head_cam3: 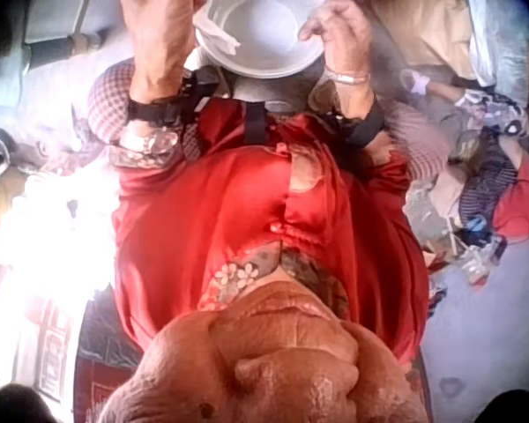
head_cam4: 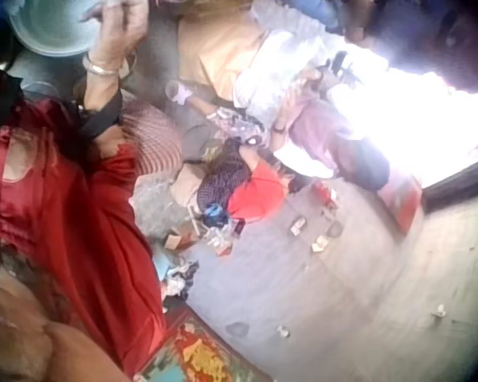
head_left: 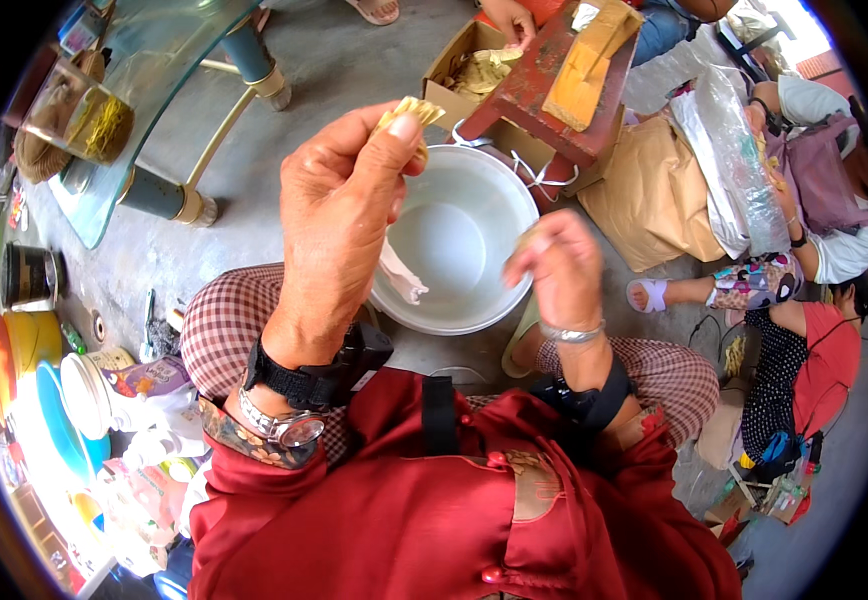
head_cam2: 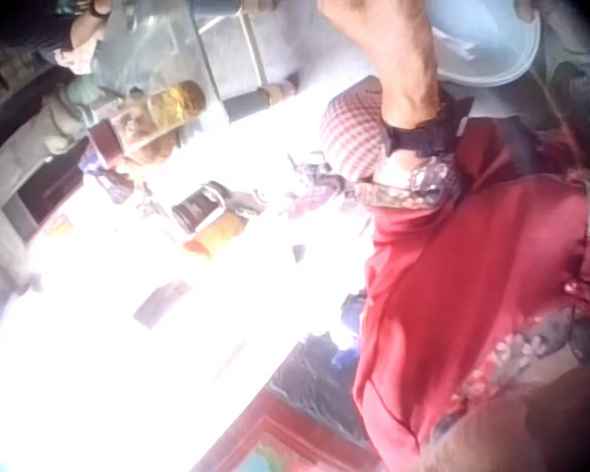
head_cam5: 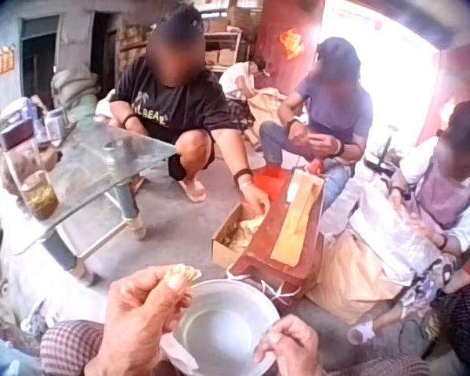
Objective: The person takes strips of paper and wraps them around a small yellow object by hand, using a white cloth for grip.
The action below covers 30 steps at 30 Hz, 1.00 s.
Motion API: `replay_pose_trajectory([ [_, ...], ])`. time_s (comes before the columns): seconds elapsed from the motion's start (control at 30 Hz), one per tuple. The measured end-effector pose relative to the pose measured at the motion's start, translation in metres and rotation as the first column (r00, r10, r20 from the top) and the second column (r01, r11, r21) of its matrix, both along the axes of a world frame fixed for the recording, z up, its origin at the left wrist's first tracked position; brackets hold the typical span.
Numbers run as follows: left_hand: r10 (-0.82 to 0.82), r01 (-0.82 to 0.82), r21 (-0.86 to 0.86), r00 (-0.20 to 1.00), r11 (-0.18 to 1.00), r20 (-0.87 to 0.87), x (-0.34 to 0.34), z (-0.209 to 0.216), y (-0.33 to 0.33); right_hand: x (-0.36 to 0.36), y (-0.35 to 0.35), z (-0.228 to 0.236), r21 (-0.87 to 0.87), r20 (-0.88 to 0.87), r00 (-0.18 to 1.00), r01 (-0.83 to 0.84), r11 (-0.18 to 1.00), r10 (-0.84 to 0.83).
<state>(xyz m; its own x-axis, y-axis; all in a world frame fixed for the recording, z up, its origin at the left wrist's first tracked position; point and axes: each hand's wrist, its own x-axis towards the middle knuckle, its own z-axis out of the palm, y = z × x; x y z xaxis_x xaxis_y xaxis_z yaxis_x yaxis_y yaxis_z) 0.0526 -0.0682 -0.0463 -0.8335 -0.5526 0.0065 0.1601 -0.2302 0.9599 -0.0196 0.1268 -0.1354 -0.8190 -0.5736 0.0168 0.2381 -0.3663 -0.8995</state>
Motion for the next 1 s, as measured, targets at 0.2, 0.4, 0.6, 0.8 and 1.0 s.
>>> replay_pose_trajectory([
  [0.2,-0.04,0.039,0.027,0.998,0.999,0.039,-0.007,0.001,0.005,-0.123,0.043,0.006,-0.037,-0.065,0.815,0.574,0.818,-0.575],
  [0.4,-0.074,0.073,0.035,0.996,0.997,0.039,-0.015,-0.005,0.011,-0.154,0.061,-0.028,0.319,0.04,0.803,0.554,0.769,-0.595],
  [0.6,-0.199,0.197,0.033,0.977,0.98,0.076,-0.017,-0.006,0.02,-0.142,0.083,0.05,0.044,-0.177,0.829,0.545,0.837,-0.53],
  [0.8,-0.382,0.381,-0.026,0.924,0.924,-0.028,-0.03,0.006,0.043,-0.081,0.051,0.152,0.204,-0.541,0.818,0.353,0.913,-0.195],
  [1.0,-0.534,0.532,-0.033,0.844,0.846,-0.047,-0.045,0.035,0.052,-0.055,0.029,0.166,0.264,-0.613,0.788,0.263,0.928,-0.049],
])
